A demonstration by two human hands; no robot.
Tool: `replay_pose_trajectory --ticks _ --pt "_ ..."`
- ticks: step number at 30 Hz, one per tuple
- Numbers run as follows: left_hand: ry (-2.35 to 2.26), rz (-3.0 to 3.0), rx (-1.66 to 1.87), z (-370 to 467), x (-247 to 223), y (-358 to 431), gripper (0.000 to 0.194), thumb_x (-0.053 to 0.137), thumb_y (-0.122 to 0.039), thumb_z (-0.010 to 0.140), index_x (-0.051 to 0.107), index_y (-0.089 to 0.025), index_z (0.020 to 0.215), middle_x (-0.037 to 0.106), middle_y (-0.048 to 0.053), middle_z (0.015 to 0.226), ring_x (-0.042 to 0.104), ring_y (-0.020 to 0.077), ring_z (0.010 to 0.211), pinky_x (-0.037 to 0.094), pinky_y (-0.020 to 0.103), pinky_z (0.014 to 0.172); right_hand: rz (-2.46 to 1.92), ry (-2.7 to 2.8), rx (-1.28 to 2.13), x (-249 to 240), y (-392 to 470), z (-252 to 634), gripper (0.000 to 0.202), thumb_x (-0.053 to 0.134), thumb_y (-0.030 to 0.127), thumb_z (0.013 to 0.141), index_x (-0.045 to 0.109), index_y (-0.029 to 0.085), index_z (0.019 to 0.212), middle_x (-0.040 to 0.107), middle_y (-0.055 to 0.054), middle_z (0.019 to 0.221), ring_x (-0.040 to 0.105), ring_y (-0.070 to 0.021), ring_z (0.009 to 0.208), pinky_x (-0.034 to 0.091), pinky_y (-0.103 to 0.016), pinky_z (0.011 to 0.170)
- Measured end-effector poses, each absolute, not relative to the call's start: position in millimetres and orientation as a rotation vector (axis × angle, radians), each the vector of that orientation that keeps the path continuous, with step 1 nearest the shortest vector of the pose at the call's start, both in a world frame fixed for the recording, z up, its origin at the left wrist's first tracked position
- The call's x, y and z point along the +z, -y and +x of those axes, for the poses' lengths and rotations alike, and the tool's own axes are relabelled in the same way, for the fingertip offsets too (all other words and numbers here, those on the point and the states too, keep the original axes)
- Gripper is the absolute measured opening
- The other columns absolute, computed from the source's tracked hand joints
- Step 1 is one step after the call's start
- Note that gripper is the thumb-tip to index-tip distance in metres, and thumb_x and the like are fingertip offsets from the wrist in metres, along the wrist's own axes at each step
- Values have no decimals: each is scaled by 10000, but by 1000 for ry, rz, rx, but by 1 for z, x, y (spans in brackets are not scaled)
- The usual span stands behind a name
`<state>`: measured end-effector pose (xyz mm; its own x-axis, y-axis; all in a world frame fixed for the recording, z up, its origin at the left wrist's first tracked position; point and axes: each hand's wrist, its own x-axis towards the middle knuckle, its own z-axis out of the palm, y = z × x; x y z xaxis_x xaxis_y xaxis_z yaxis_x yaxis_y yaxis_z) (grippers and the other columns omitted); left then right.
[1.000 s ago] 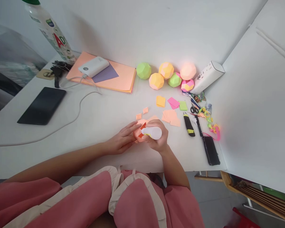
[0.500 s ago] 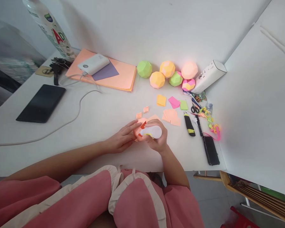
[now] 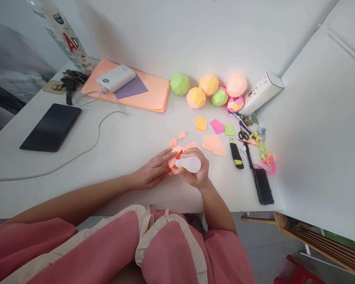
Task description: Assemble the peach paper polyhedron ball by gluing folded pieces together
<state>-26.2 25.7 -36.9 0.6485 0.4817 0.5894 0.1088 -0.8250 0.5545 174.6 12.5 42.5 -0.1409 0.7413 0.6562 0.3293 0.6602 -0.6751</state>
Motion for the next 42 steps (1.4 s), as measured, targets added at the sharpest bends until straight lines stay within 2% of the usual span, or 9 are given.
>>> replay_pose_trajectory --ticks 7,24,31,36,42 --pt "-472 2392 1004 -27 -40 -26 171 483 -81 908 601 -177 986 206 94 1626 122 308 1519 307 569 1198 -869 1728 390 44 -14 173 289 668 504 818 618 246 939 676 -52 789 642 -225 708 530 -414 612" --pt "-446 2400 1043 -27 -38 -26 173 471 -57 904 580 -172 973 193 105 1628 113 309 1520 304 562 1202 -886 1654 611 46 -12 175 272 676 482 819 614 239 923 631 -44 792 626 -210 727 519 -388 635" --pt "-485 2404 1049 -27 -40 -28 133 494 -105 919 587 -184 971 226 116 1618 150 303 1514 328 555 1186 -983 1431 700 36 -14 192 406 570 653 813 594 261 918 596 -46 798 610 -220 717 522 -402 624" --pt "-492 2386 1042 -30 -43 -33 161 468 -126 933 611 -184 977 195 97 1629 157 293 1514 310 555 1199 -946 1499 803 39 -16 207 480 531 718 791 576 246 863 603 -58 786 624 -237 731 509 -392 571" --pt "-406 2353 1024 -36 -37 -42 197 444 -138 943 617 -178 1025 140 96 1640 157 287 1514 292 533 1214 -942 1405 1070 43 -22 205 421 585 649 811 602 230 848 607 -22 684 612 -200 642 475 -340 518"
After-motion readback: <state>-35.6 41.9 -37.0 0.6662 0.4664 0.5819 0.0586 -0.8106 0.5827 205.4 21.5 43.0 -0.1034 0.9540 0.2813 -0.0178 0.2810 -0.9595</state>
